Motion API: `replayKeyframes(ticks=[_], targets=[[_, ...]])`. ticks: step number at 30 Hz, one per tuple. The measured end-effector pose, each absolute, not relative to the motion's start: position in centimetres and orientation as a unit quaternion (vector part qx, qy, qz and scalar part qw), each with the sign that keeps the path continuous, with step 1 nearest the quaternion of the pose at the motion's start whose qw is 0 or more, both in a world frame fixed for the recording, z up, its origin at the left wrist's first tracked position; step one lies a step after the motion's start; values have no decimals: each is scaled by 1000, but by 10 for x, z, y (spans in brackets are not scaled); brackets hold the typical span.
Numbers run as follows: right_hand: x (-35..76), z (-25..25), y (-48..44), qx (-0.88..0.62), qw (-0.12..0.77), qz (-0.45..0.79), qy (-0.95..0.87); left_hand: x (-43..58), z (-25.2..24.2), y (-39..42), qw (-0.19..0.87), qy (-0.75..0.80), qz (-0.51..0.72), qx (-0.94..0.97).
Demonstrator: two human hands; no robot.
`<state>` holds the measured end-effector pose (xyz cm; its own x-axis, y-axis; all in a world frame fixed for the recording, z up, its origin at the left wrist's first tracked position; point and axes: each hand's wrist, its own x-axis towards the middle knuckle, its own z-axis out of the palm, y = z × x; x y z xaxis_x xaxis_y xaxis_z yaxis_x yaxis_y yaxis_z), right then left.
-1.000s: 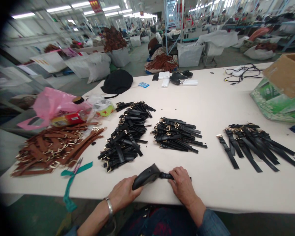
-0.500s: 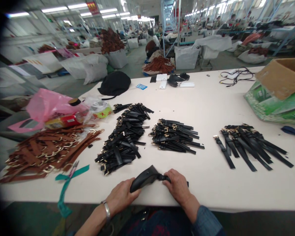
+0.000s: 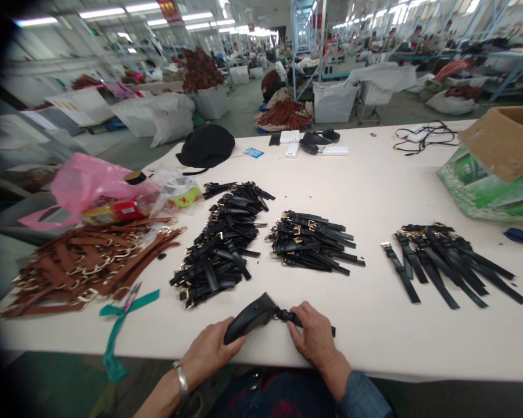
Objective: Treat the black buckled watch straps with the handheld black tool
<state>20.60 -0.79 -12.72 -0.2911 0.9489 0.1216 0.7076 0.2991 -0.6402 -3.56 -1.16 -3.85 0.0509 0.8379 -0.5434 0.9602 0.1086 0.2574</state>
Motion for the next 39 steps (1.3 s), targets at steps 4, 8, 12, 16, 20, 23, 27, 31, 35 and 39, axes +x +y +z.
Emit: replayKeyframes(ticks=[4, 8, 12, 16, 20, 23, 27, 31, 35, 39], targets=[[208, -128, -10, -532, 268, 236, -768, -40, -38, -17, 297, 683, -94, 661], [217, -136, -13, -487, 302, 170, -802, -43, -28, -24, 305, 679, -87, 662], [227, -142, -21, -448, 306, 159, -825, -43, -16, -30, 307, 671, -95, 668], [232, -141, -26, -436, 306, 185, -826, -40, -8, -34, 306, 658, -121, 678], [231, -136, -24, -442, 328, 225, -804, -27, -3, -35, 312, 630, -162, 692], [231, -134, -22, -447, 343, 262, -783, -15, -4, -33, 297, 618, -189, 703], [232, -134, -22, -459, 354, 295, -760, -5, -9, -26, 285, 614, -189, 711], [233, -136, -22, -466, 359, 306, -748, -3, -17, -22, 292, 623, -161, 708], [234, -137, -23, -476, 341, 294, -755, -7, -23, -24, 282, 645, -140, 696], [235, -139, -26, -491, 308, 270, -769, -17, -24, -29, 291, 657, -146, 680]])
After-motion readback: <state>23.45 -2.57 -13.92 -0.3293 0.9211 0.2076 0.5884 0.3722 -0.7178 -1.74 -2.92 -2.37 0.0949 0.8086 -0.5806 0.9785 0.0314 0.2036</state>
